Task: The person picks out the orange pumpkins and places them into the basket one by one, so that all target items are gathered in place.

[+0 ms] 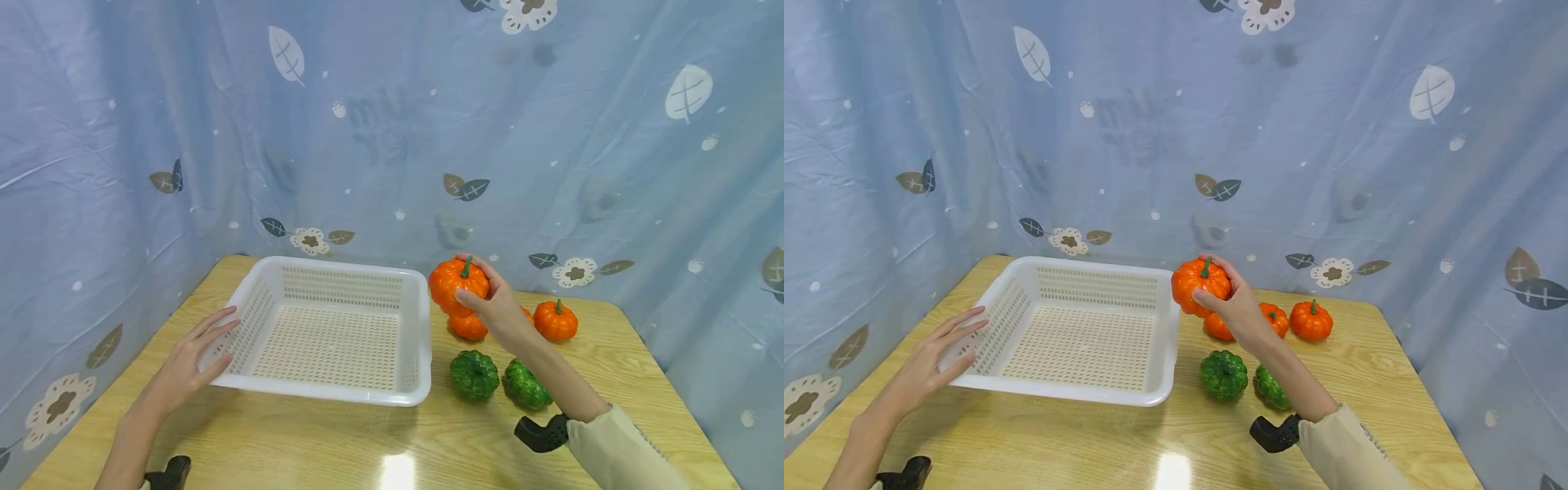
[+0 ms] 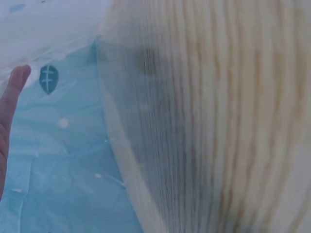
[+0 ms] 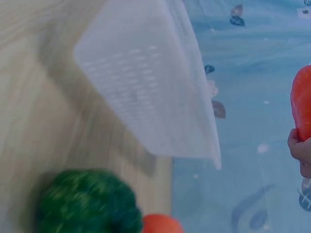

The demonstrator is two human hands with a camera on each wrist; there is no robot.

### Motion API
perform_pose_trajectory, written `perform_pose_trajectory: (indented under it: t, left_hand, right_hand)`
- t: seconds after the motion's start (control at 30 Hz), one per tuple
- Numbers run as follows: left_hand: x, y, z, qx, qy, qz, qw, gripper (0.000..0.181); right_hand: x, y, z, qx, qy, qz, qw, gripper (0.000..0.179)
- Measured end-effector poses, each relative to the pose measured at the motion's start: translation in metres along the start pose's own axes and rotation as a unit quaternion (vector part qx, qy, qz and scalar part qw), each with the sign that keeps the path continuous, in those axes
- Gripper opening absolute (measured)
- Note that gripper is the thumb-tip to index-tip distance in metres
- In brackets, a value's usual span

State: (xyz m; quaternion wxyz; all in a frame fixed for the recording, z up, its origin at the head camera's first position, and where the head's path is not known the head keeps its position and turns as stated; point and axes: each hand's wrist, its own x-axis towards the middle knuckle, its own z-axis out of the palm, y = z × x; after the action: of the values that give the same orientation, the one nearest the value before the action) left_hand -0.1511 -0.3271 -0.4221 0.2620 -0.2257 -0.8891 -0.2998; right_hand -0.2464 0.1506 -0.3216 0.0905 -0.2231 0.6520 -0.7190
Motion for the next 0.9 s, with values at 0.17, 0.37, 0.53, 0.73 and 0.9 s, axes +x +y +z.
perform_pose_trajectory:
  t: [0.17,0.37,0.53,0.73,0.9]
  left_hand:
    - [0.001,0.002,-0.002,0.006,-0.002,-0.018,0.9998,0.051]
    - [0.001,0.001,0.0,0.005,-0.002,-0.017,0.9999,0.051]
    - [0.003,0.0,0.001,0.002,-0.005,-0.011,0.9999,0.052]
    - [0.006,0.001,0.0,0.01,-0.001,-0.007,0.9999,0.052]
    - [0.001,0.003,0.0,0.018,0.005,-0.003,0.9998,0.052]
  right_hand:
    - [0.03,-0.003,0.023,0.02,-0.012,-0.001,0.9997,0.054]
    - [0.069,0.0,0.062,0.038,-0.052,-0.011,0.9979,0.057]
    - [0.101,0.008,0.091,0.046,-0.099,-0.017,0.9939,0.057]
    - [0.136,0.025,0.122,0.046,-0.121,-0.025,0.9913,0.059]
    - [0.155,0.052,0.146,0.022,-0.134,-0.014,0.9906,0.062]
